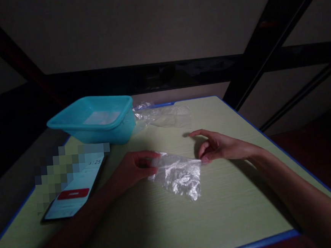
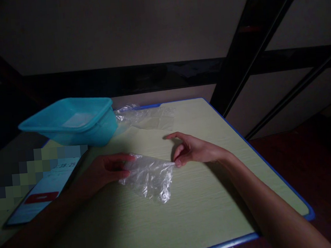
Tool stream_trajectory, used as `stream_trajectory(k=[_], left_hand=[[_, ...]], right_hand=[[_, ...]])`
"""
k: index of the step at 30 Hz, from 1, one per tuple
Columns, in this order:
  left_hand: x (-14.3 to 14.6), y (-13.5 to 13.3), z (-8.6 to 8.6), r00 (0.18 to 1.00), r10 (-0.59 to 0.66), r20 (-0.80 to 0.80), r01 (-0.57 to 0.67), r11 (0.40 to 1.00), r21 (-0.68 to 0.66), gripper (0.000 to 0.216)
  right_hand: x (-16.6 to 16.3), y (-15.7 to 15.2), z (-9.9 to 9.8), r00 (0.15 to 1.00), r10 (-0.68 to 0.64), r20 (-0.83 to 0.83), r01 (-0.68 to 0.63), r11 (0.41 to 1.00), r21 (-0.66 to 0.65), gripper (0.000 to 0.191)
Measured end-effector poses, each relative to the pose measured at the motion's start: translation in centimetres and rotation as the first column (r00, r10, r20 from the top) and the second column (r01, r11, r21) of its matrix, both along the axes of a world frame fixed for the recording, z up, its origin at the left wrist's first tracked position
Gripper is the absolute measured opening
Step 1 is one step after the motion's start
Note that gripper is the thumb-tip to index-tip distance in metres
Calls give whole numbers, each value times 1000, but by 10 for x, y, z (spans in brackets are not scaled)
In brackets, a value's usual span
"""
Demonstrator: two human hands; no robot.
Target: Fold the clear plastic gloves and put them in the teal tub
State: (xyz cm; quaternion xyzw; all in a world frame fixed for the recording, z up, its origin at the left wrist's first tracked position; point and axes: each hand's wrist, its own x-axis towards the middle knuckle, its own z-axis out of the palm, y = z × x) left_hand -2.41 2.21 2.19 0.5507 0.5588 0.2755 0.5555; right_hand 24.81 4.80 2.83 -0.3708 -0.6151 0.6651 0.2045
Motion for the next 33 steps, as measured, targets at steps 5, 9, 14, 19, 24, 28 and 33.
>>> stream_trajectory(k=[5,9,14,19,24,28,33], left_hand=[[0,0,-1,1000,4,-31,-3,1000,24,44],[4,-2,-1,997,52,-50,-50,998,35,44],[9,-7,-2,989,109,-99,-100,991,87,44],[11,-13,-3,988,76,-137,-53,985,166,45],[8,-21,-6,947,110,-303,48,882,469,35],[7,-30,-10,817,212,-537,299,641,707,32],[15,-39,-17,667,75,-742,605,527,597,46]], right_hand=[[4,1,-3,999,17,42,-21,995,97,70],[9,3,-2,991,-18,132,-16,967,256,60],[-3,-5,4,856,-411,314,80,704,705,32],[-40,-33,7,858,-374,351,-130,504,854,37],[-67,-55,-3,797,-311,518,-371,424,826,46],[-76,-62,-10,762,-320,563,-422,414,807,58],[-80,-65,-17,755,-315,575,-431,423,797,64]])
